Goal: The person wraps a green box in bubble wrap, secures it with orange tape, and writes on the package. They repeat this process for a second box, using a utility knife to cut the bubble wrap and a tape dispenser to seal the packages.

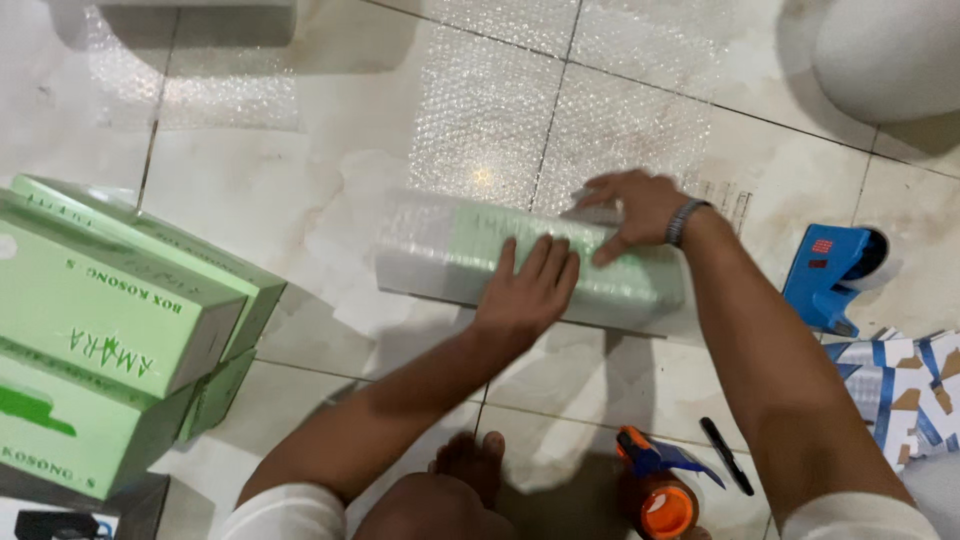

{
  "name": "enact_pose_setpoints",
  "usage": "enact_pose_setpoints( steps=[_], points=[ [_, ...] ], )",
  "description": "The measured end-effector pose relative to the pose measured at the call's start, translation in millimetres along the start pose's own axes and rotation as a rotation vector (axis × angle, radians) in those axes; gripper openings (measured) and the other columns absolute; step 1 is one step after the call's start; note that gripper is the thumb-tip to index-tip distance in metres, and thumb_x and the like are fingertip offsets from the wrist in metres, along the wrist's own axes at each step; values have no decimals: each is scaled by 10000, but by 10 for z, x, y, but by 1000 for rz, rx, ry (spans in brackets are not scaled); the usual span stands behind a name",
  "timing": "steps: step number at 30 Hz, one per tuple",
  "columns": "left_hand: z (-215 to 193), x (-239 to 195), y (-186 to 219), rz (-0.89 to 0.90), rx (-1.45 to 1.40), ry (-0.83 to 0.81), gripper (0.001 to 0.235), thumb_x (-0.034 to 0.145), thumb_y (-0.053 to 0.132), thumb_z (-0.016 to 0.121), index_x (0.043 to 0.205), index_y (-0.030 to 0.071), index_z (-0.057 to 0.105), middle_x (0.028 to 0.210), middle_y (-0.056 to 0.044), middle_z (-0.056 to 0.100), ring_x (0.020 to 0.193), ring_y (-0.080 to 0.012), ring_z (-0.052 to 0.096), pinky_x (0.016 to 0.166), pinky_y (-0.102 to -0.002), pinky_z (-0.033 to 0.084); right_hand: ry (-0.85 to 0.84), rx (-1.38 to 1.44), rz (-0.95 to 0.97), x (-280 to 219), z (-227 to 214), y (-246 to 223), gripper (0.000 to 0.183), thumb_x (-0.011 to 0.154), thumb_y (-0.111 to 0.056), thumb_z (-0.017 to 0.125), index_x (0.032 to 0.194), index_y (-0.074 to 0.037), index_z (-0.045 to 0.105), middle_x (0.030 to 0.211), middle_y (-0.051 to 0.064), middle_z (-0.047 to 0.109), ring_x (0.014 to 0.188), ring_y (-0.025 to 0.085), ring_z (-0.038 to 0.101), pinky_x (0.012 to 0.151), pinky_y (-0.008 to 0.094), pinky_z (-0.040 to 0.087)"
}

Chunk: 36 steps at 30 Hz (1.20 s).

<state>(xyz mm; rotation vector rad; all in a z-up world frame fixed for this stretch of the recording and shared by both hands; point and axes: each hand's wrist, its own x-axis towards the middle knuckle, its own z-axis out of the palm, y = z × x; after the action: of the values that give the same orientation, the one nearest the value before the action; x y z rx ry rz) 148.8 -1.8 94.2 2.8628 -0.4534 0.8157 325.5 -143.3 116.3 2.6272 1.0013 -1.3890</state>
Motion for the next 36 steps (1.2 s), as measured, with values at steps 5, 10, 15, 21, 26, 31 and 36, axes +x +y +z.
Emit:
enact_pose_setpoints(
  steps=[5, 10, 15, 21, 26, 31, 36],
  points=[
    [647, 601, -460, -110, -449, -794, 932, 403, 192, 888, 1248, 131, 501, 1016, -119, 635, 969, -349, 588, 808, -596, 391, 673, -60, -215, -268, 450, 68, 898, 553, -697, 698, 1297, -226, 522, 1296, 74, 494, 1222, 339, 457, 998, 498, 354],
    [717, 813, -629, -214, -530, -1160, 996, 409, 401, 908, 1302, 234, 499, 1143, -72, 632, 1130, -323, 557, 960, -624, 310, 537, -210, 10, -317, 851, -357, 1246, 414, -485, 851, 1435, -70, 269, 1391, 177, 327, 1307, 396, 282, 1089, 623, 136],
    [104, 340, -321, -171, -618, -1364, 1039, 444, 501, 842, 1362, 242, 430, 1262, -66, 576, 1221, -322, 494, 982, -623, 298, 552, -229, -14, -733, 1585, -693, 1238, 410, -388, 863, 1426, -42, 245, 1291, 188, 352, 1216, 403, 334, 1043, 610, 212],
    [-497, -284, 100, 67, -489, -438, 910, 678, 773, 399, 1273, 91, 481, 1320, -189, 458, 1200, -358, 469, 935, -679, 327, 374, -280, -1, -861, 1664, -719, 1111, 431, -548, 833, 1317, -49, 384, 1321, 184, 366, 1193, 387, 355, 995, 591, 254],
    [-526, -390, 411, 225, -258, -230, 955, 520, 528, 802, 1268, 19, 498, 1334, -204, 414, 1281, -349, 387, 1021, -606, 331, -93, 78, -147, -91, 759, -39, 1174, 490, -630, 769, 1445, -146, 290, 1496, 160, 296, 1337, 420, 315, 1108, 559, 211],
    [-124, -7, 153, 114, -145, -340, 818, 607, 273, 826, 1302, 60, 451, 1325, -178, 474, 1232, -309, 468, 979, -572, 364, 108, -55, 159, 82, 174, 210, 1159, 320, -744, 784, 1355, -349, 442, 1490, -85, 325, 1345, 313, 330, 1033, 661, 219],
    [501, 724, -255, 67, -391, -824, 1048, 512, 224, 861, 1394, 88, 312, 1379, -188, 395, 1306, -338, 362, 989, -659, 256, 989, 538, 41, -581, 746, 1241, 498, 780, -231, 780, 1211, -73, 587, 1150, 127, 615, 1068, 361, 574, 932, 503, 423]
  ],
)
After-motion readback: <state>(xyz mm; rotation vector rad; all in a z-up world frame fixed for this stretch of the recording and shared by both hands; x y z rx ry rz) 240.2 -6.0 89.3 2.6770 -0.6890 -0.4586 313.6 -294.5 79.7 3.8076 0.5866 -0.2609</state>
